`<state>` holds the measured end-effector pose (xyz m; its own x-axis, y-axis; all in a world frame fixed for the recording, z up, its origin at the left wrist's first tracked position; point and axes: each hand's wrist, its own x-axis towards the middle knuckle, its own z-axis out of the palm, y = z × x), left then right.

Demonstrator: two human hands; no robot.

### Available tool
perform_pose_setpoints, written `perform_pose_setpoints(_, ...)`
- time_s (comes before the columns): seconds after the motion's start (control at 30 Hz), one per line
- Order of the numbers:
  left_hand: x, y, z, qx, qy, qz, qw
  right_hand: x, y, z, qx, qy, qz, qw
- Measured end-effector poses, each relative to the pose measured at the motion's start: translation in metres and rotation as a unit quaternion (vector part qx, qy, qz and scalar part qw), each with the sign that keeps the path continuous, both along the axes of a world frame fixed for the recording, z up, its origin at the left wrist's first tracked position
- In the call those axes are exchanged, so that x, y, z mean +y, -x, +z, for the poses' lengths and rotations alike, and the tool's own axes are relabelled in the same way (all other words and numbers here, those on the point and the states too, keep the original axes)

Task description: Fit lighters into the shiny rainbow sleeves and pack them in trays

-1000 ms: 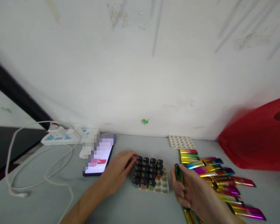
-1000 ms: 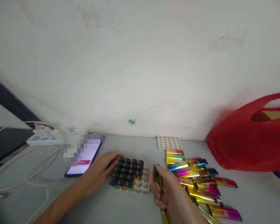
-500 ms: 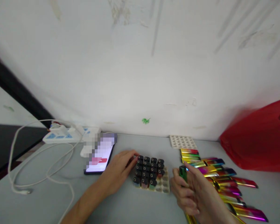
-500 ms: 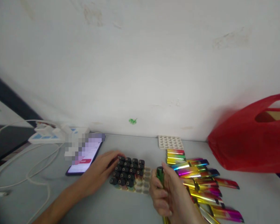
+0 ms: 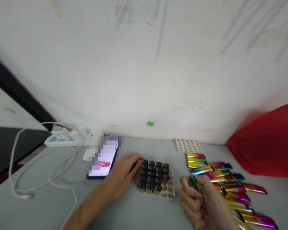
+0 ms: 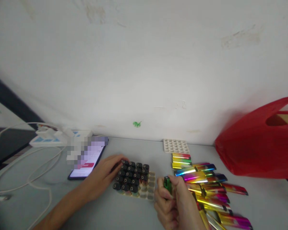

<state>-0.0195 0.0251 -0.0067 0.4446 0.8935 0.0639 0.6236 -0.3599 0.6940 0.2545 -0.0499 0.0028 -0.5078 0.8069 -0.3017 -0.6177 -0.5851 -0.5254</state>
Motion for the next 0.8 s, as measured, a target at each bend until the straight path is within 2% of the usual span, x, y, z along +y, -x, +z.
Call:
perform_pose_setpoints(0.33,0.001,-0.0006,0.0004,0.0,-0.003,0.003,1.0,0.0064,-0.0009,0.0,0.002,0.022,0.043,0.999)
perform_pose_setpoints(0.8,0.0015,-0.0003,0.0,-0.002,-0.002,0.001,1.0,0.005,0.0005,0.0073,-0.018,0.009,0.032,0.999)
